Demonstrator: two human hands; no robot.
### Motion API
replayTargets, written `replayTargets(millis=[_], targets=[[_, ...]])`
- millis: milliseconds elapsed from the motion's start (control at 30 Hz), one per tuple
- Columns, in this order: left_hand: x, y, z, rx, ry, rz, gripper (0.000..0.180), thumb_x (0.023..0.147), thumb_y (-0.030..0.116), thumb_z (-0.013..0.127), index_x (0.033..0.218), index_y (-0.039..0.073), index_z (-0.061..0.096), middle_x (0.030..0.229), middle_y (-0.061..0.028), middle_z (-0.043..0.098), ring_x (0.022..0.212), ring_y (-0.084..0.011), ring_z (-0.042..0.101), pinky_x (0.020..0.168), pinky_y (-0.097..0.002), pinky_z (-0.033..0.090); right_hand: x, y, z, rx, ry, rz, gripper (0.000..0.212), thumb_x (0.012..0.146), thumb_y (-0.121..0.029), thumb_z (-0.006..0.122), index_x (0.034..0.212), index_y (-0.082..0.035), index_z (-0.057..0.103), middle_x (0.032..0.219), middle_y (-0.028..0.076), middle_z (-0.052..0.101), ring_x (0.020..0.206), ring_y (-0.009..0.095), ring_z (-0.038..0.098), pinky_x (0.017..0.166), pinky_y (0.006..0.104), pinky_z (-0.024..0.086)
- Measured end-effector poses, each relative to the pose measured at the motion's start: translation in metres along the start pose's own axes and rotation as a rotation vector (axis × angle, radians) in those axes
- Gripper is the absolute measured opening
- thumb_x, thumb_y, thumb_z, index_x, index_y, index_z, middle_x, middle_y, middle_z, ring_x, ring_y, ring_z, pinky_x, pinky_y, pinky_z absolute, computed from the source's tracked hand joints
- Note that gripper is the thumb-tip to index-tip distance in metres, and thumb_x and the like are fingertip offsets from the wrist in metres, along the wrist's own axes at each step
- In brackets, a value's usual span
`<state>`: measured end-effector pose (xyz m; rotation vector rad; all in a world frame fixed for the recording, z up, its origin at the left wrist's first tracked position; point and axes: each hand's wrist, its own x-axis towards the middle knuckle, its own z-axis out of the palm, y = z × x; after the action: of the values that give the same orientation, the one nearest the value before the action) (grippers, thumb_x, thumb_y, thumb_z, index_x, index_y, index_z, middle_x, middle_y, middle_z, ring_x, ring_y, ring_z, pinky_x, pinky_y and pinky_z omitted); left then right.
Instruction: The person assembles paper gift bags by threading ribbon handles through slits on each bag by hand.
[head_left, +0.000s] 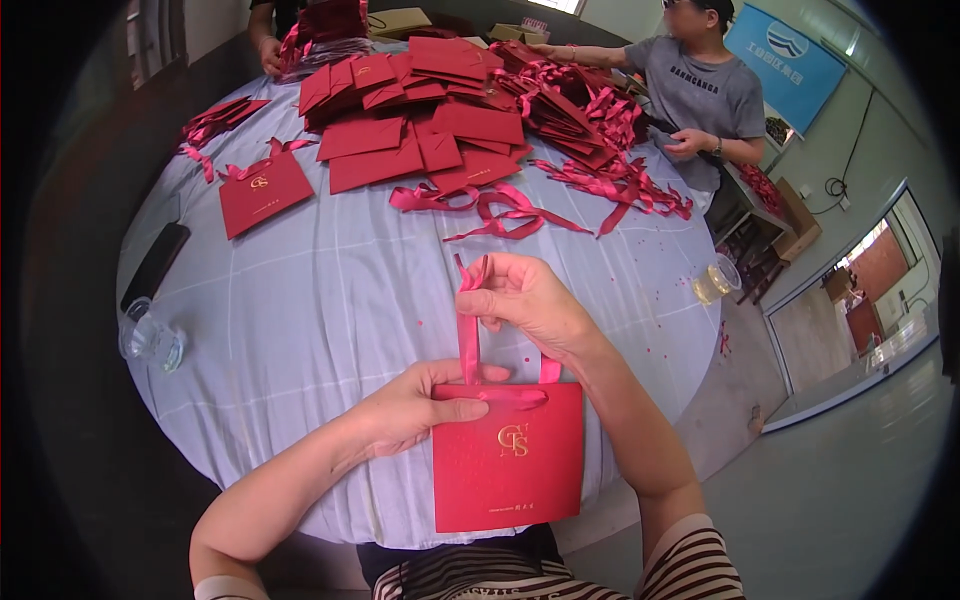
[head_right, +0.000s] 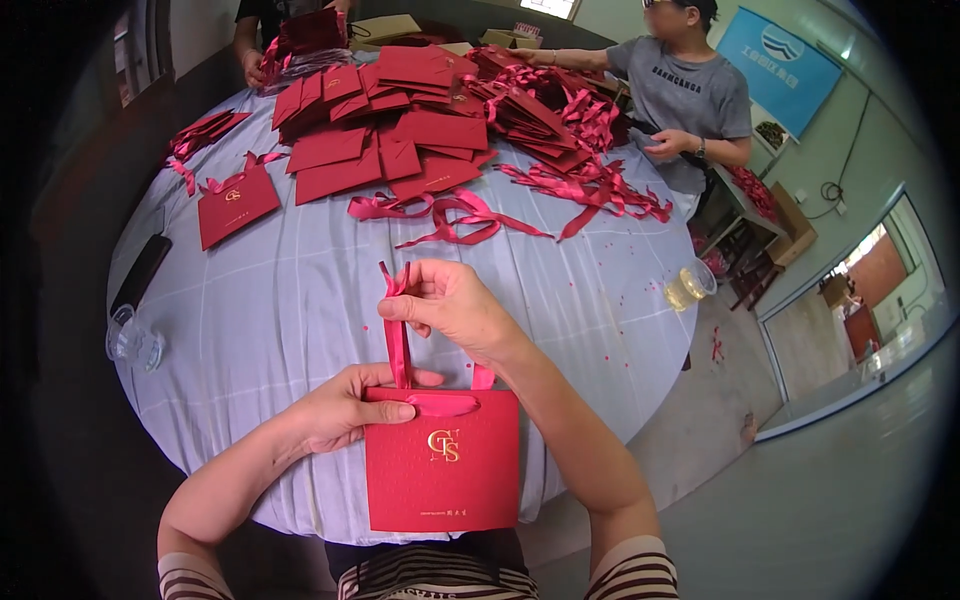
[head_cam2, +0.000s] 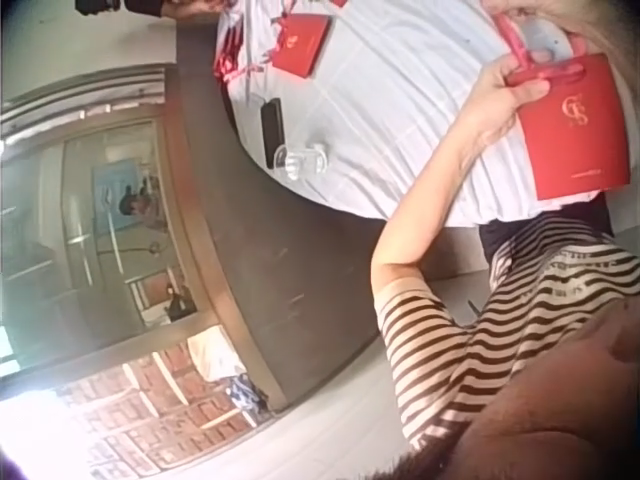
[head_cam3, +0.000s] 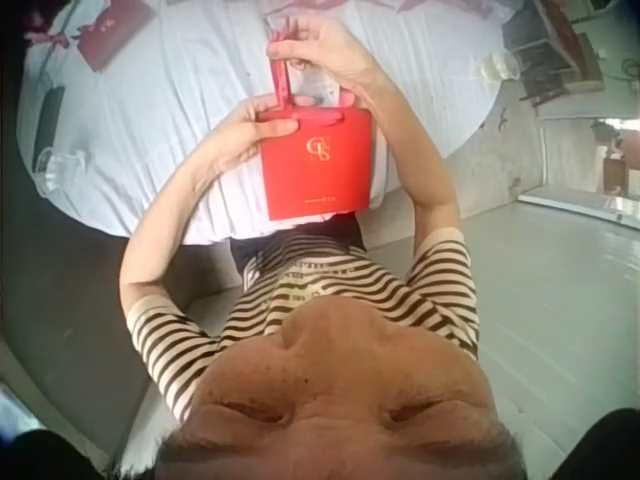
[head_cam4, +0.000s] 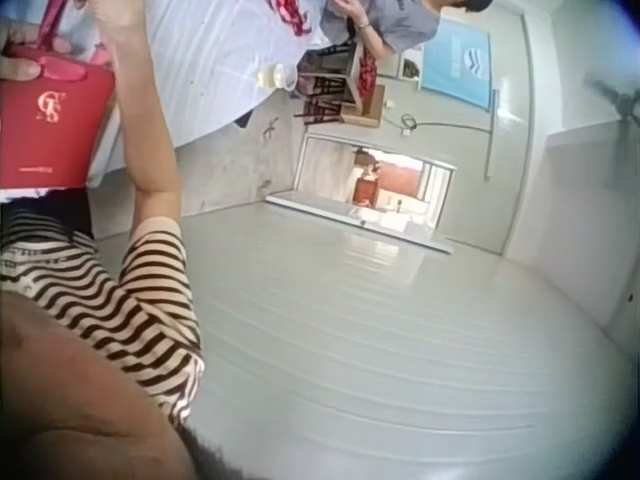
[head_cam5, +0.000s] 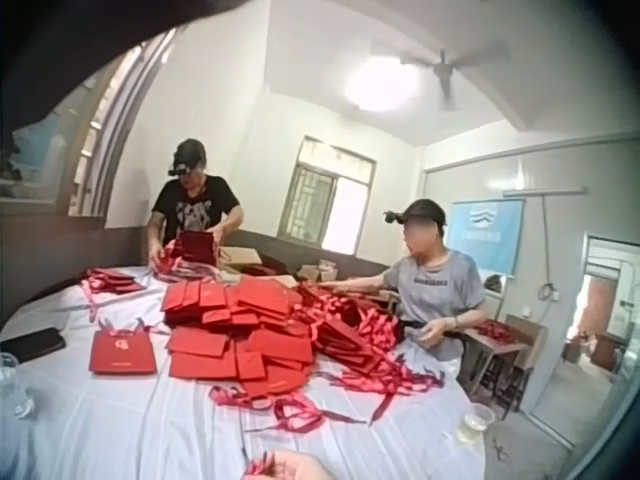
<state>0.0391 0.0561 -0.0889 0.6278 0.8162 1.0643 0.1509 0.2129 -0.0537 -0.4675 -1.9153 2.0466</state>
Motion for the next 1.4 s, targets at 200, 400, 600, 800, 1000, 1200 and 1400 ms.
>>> replayTargets(millis=[200, 400, 600, 800, 1000, 1200, 1400], targets=[[-0.001, 0.001, 0.002, 0.042, -0.035, -0.042, 0.045, 0.086, -0.002, 0.060, 0.130, 0.001, 0.049, 0.121, -0.0119, 0.059, 0.110, -0.0169, 0.058, 0.096, -0.0311, 0.048, -0.002, -0.005, 0.005, -0.059, 0.059, 0.009, 0.020, 0.078, -0.015, 0.075, 0.085, -0.006, 0.059, 0.072, -0.001, 0.060, 0.055, 0.003, 0.049, 0.048, 0.0173, 0.036], [-0.001, 0.002, 0.003, 0.080, -0.045, -0.071, 0.045, 0.086, -0.003, 0.060, 0.129, 0.000, 0.050, 0.120, -0.0125, 0.060, 0.110, -0.0179, 0.058, 0.096, -0.0311, 0.048, -0.001, -0.003, 0.004, -0.146, 0.147, 0.056, 0.025, 0.078, -0.016, 0.076, 0.074, -0.007, 0.053, 0.060, -0.003, 0.052, 0.049, 0.002, 0.042, 0.042, 0.0196, 0.029], [-0.001, 0.002, 0.002, 0.052, 0.006, -0.062, 0.046, 0.085, -0.002, 0.062, 0.129, 0.000, 0.050, 0.118, -0.0129, 0.061, 0.107, -0.0178, 0.060, 0.095, -0.0311, 0.048, 0.009, 0.012, -0.001, -0.321, 0.191, 0.009, 0.028, 0.078, -0.019, 0.076, 0.070, -0.007, 0.052, 0.059, -0.004, 0.049, 0.050, 0.002, 0.040, 0.043, 0.0200, 0.028], [-0.001, 0.006, 0.001, 0.058, 0.094, 0.008, 0.045, 0.083, -0.001, 0.065, 0.126, -0.001, 0.052, 0.115, -0.0120, 0.062, 0.105, -0.0178, 0.061, 0.093, -0.0311, 0.050, 0.014, 0.024, -0.012, -0.417, 0.161, -0.032, 0.026, 0.079, -0.023, 0.073, 0.080, -0.001, 0.059, 0.065, -0.001, 0.057, 0.059, 0.006, 0.051, 0.050, 0.0223, 0.039], [-0.005, 0.019, -0.015, 0.047, 0.236, 0.110, 0.045, 0.081, -0.002, 0.066, 0.124, -0.002, 0.053, 0.111, -0.0130, 0.063, 0.100, -0.0197, 0.064, 0.089, -0.0301, 0.052, -0.015, -0.019, -0.014, -0.720, 0.148, -0.221, 0.022, 0.080, -0.019, 0.069, 0.085, 0.001, 0.063, 0.072, 0.005, 0.061, 0.063, 0.011, 0.056, 0.057, 0.0269, 0.045], [-0.005, 0.023, -0.030, 0.041, 0.292, 0.135, 0.047, 0.080, -0.003, 0.067, 0.124, -0.003, 0.051, 0.113, -0.0146, 0.062, 0.101, -0.0205, 0.064, 0.089, -0.0315, 0.053, -0.018, -0.014, -0.008, -0.965, -0.101, -0.196, 0.017, 0.075, -0.011, 0.069, 0.082, 0.002, 0.062, 0.072, 0.010, 0.060, 0.062, 0.018, 0.058, 0.058, 0.0304, 0.046], [-0.007, 0.025, -0.031, -0.032, 0.258, 0.103, 0.051, 0.076, -0.008, 0.067, 0.124, -0.003, 0.051, 0.112, -0.0146, 0.062, 0.101, -0.0208, 0.063, 0.090, -0.0310, 0.053, -0.017, -0.007, -0.006, -0.994, -0.114, -0.223, 0.018, 0.073, -0.010, 0.071, 0.081, 0.002, 0.061, 0.076, 0.012, 0.060, 0.065, 0.021, 0.061, 0.060, 0.0319, 0.047]])
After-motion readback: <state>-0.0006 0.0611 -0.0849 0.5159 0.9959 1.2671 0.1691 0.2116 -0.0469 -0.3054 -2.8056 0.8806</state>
